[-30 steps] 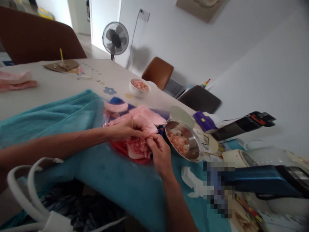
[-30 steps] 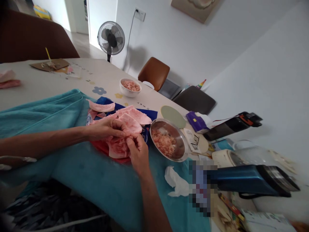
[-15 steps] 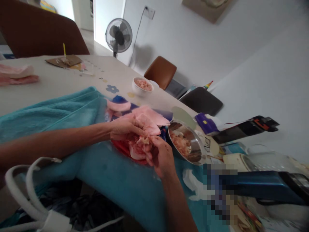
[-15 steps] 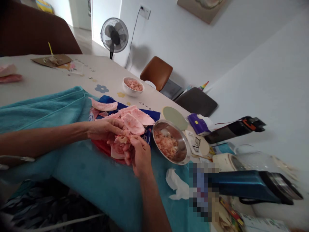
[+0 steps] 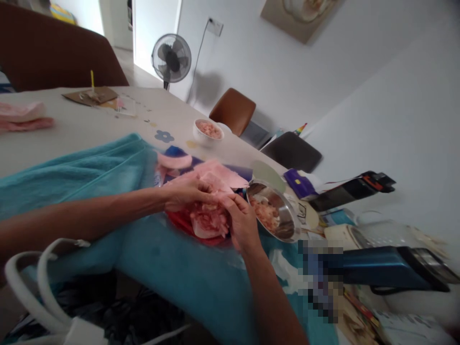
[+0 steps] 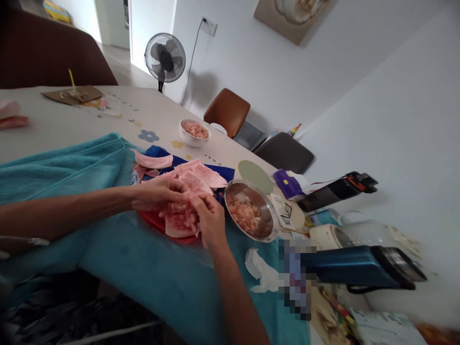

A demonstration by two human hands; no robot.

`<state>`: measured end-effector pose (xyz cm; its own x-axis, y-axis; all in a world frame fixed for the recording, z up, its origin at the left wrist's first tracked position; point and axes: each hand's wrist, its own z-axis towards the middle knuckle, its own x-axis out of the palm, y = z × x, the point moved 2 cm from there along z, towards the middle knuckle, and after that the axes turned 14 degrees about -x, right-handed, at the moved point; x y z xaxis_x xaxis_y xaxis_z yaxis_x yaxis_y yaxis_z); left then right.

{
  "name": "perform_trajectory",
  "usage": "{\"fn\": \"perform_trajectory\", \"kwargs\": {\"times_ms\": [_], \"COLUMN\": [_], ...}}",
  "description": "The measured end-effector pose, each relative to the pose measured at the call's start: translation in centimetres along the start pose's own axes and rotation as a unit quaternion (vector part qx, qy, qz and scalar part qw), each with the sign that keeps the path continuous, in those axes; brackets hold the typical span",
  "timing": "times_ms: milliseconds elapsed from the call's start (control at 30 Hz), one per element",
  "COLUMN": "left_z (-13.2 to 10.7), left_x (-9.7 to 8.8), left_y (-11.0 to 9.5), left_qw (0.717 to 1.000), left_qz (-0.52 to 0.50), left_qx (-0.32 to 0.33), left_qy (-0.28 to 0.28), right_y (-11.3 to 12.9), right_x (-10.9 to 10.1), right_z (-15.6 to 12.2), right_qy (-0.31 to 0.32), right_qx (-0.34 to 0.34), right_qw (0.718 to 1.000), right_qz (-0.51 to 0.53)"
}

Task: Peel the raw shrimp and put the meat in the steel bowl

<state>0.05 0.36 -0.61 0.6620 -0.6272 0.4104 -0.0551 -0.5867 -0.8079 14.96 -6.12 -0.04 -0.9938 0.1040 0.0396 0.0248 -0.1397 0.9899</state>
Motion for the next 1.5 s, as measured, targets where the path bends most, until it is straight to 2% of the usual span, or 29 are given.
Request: {"fn": "perform_trajectory", "kwargs": {"times_ms": [100,267,400,467,600,867,1000,1200,1367,1500], "left_z": [0.0,0.3,0.3,0.3,0.3,0.6,0.4,0.0,0.1,0.3], "left_x": [-0.2,-1.0,-1.1,-1.1,-0.8,-0.5,-0.4,-0.2,-0.7,-1.2], "left_y": [-0.2,-0.3,-0.3,-0.3,-0.1,0.3,0.3,0.2,0.0,-0.4], "left_qw": [0.999,0.998,0.993,0.991,0.992,0.998,0.999,0.997,0.995,0.987], "left_qz": [-0.011,0.014,-0.026,-0.041,-0.041,-0.028,-0.016,0.003,-0.039,-0.091], "left_qx": [0.005,0.002,-0.017,-0.026,-0.01,0.01,0.005,-0.009,-0.043,-0.054], "left_qy": [0.053,0.057,0.116,0.128,0.116,0.05,0.051,0.075,0.086,0.123], "right_y": [0.4,0.7,0.5,0.3,-0.1,-0.3,0.2,0.7,0.7,0.8], "right_x": [0.2,0.2,0.3,0.3,0.1,-0.5,-0.5,-0.8,-1.0,-1.4], "right_z": [0.6,1.4,1.5,1.5,1.6,1.8,1.6,1.5,1.6,1.8], "right_qy": [0.006,0.02,0.049,0.066,0.072,0.123,0.135,0.174,0.181,0.155], "right_qx": [0.022,0.094,0.158,0.176,0.163,0.09,0.097,0.115,0.132,0.1], "right_qw": [1.0,0.992,0.974,0.968,0.973,0.985,0.985,0.977,0.971,0.973], "right_qz": [0.008,0.083,0.153,0.167,0.145,0.075,0.038,0.035,0.084,0.136]}}
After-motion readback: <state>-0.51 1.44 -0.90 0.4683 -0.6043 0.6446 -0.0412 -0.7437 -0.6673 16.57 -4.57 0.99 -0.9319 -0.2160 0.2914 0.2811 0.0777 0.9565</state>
